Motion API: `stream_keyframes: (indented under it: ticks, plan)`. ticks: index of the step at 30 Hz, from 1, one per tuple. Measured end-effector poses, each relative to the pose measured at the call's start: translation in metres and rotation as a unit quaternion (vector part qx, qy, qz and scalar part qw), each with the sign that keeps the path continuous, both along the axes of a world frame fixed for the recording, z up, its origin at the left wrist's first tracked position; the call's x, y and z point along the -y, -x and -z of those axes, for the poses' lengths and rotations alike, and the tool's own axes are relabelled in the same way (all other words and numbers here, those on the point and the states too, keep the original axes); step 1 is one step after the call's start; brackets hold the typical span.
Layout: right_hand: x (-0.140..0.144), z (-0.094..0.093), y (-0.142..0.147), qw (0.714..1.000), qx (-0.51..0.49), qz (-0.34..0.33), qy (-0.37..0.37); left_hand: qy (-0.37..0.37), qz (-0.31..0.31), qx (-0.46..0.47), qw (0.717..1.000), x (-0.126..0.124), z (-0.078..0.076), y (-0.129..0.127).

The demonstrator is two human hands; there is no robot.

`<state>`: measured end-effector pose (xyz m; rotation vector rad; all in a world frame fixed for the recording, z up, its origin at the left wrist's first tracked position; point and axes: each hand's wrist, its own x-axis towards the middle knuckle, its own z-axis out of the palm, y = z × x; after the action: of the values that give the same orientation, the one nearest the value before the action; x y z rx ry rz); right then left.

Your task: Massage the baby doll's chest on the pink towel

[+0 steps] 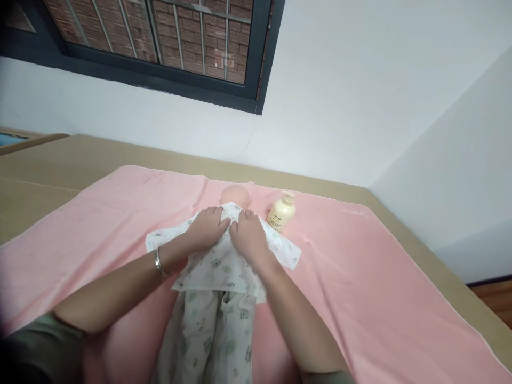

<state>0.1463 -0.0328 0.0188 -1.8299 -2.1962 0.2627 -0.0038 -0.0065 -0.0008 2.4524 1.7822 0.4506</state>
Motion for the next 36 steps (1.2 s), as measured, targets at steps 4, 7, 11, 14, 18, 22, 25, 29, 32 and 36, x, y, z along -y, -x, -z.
stream_keyframes:
  ticks: [4,7,11,14,18,22,25,29,32,36]
  plan:
    - [-0.015,0.009,-0.010,0.998,-0.062,-0.005,-0.008,-0.020,-0.011,-0.002,1.000,0.003,0.004,-0.003]
    - [-0.019,0.014,-0.011,0.997,-0.076,-0.001,-0.020,-0.027,-0.013,-0.005,1.000,0.005,0.004,-0.003]
    - [-0.017,0.016,-0.009,0.997,-0.077,-0.003,-0.029,-0.033,-0.012,-0.007,0.999,0.005,0.003,-0.004]
    - [-0.016,0.014,-0.009,0.997,-0.072,-0.001,-0.028,-0.034,-0.014,-0.010,0.999,0.006,0.003,-0.004]
    - [-0.015,0.011,-0.008,0.997,-0.066,0.002,-0.027,-0.033,-0.013,-0.002,0.999,0.005,0.003,-0.004]
    - [-0.014,0.008,-0.007,0.998,-0.058,0.002,-0.032,-0.028,-0.012,0.005,1.000,0.004,0.004,-0.003]
    - [-0.013,0.007,-0.007,0.998,-0.048,0.009,-0.030,-0.030,-0.009,0.004,0.999,0.004,0.005,-0.003]
    - [-0.013,0.006,-0.007,0.998,-0.046,0.023,-0.026,-0.034,-0.013,0.001,0.999,0.005,0.005,-0.004]
    - [-0.014,0.007,-0.007,0.998,-0.047,0.025,-0.026,-0.036,-0.011,0.003,0.999,0.005,0.006,-0.004]
    - [-0.015,0.008,-0.008,0.998,-0.052,0.027,-0.026,-0.039,-0.009,0.005,0.999,0.004,0.007,-0.004]
